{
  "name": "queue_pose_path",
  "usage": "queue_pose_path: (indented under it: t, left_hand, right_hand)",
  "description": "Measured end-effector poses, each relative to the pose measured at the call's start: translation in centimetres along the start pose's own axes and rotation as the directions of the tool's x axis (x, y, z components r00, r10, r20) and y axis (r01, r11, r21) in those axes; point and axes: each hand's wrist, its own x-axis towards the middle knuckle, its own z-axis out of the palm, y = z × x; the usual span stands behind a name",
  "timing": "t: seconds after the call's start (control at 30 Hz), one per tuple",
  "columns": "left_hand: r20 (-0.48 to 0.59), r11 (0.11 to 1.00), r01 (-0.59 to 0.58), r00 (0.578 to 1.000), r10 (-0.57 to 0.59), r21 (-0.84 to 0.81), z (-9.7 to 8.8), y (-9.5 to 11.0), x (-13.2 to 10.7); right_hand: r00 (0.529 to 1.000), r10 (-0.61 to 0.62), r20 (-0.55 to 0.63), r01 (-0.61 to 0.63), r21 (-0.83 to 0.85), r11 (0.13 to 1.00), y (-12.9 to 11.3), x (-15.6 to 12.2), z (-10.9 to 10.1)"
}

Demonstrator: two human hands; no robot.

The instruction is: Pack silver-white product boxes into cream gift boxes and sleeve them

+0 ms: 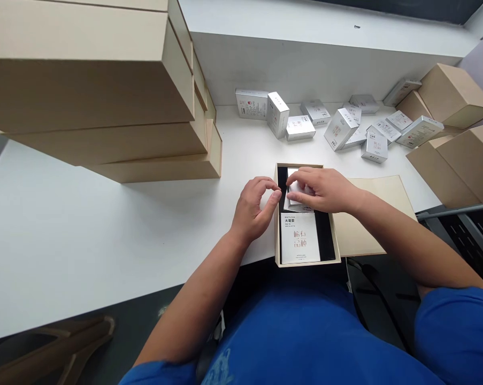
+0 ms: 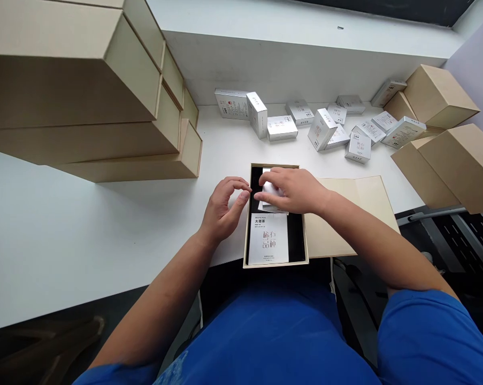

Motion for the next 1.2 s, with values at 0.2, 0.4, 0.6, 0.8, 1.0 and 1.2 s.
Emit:
queue_pose_path:
  t: [0.2,0.4,0.6,0.8,1.0,1.2]
  left_hand:
    - [0.004,1.0,0.002,1.0,-0.002,0.008,0.0,0.0,0.0]
    - [0.014,1.0,0.019,1.0,-0.019,0.007,0.0,-0.2,-0.1]
    - [0.018,0.999,0.032,0.999,-0.032,-0.008,0.1,-0.4,-0.1]
    - [0.024,0.999,0.043,0.999,-0.043,-0.007,0.1,-0.1,0.0]
    - [0.044,0.998,0.064,0.997,-0.065,0.007,-0.1,0.1,0.1]
    - [0.05,0.998,0.061,0.997,-0.062,0.016,-0.1,0.2,0.1]
  right_hand:
    - [0.995,-0.093,-0.022,0.092,-0.032,0.995,2.5,-1.1,-0.8]
    - [0.978,-0.139,0.153,0.143,-0.017,0.99,3.9,-1.7,-1.6]
    - [0.991,-0.127,-0.027,0.128,0.029,0.991,3.2,-1.2,-0.8]
    - [0.993,-0.114,-0.029,0.116,0.086,0.99,2.8,-1.2,-0.5]
    - [0.981,-0.192,0.04,0.195,-0.103,0.975,3.5,-2.2,-0.9]
    - [0.991,-0.093,0.096,0.108,-0.164,0.981,3.5,-1.8,0.3]
